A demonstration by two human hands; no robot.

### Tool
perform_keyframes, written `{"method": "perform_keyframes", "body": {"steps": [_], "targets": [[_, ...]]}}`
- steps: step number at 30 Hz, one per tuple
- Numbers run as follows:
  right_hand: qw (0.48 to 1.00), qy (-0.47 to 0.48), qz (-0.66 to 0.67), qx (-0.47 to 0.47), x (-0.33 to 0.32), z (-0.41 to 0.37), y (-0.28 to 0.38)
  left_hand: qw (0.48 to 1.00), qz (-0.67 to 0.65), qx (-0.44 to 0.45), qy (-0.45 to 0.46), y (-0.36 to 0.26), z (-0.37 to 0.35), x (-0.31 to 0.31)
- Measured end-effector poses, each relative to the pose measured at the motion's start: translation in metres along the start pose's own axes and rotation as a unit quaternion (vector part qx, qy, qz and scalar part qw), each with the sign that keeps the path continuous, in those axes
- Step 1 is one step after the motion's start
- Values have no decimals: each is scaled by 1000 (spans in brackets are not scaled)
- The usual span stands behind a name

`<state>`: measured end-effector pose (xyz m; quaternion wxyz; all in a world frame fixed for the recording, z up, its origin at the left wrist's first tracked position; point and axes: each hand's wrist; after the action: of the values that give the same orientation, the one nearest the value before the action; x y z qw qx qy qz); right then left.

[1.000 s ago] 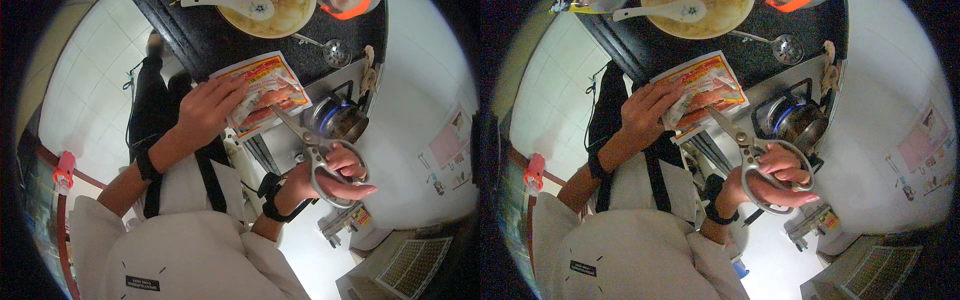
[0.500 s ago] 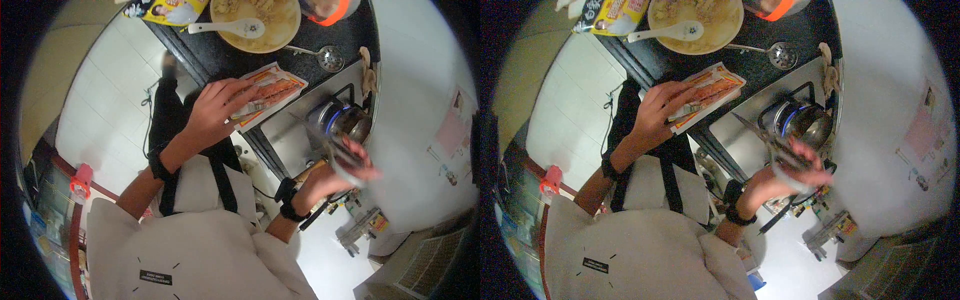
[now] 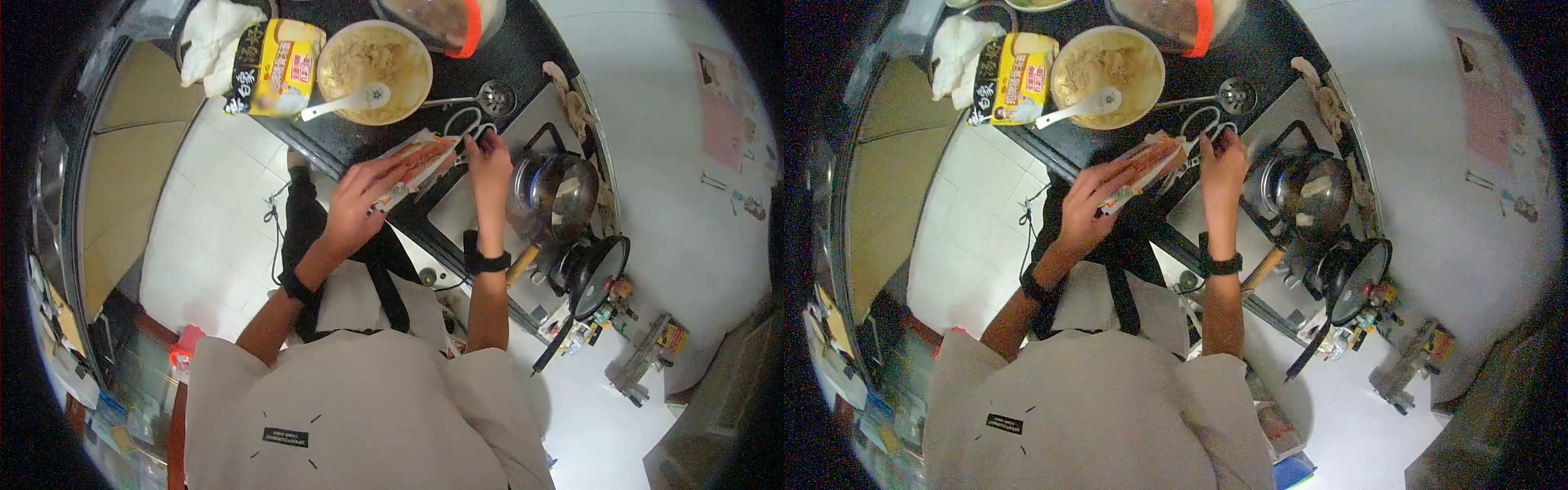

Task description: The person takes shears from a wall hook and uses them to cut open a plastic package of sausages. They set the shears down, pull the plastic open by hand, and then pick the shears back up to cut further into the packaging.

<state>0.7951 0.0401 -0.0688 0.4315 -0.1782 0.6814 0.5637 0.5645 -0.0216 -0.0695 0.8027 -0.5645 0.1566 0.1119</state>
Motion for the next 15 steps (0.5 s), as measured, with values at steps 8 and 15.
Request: {"method": "perform_keyframes", "body": {"steps": [8, 15], "targets": [[904, 248, -54, -343, -35, -34, 93, 999, -39, -13, 1, 0, -4, -6], [896, 320, -45, -305, -48, -27, 113, 995, -86, -51, 13, 9, -6, -9]]}}
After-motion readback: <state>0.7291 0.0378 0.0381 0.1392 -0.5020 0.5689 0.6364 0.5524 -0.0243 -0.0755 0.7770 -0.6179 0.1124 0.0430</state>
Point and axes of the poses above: each hand's wrist, its own z-axis towards the middle knuckle, its own x-axis out of the palm, y = z × x, and after that the axes turned 5 degrees about -y, right-handed
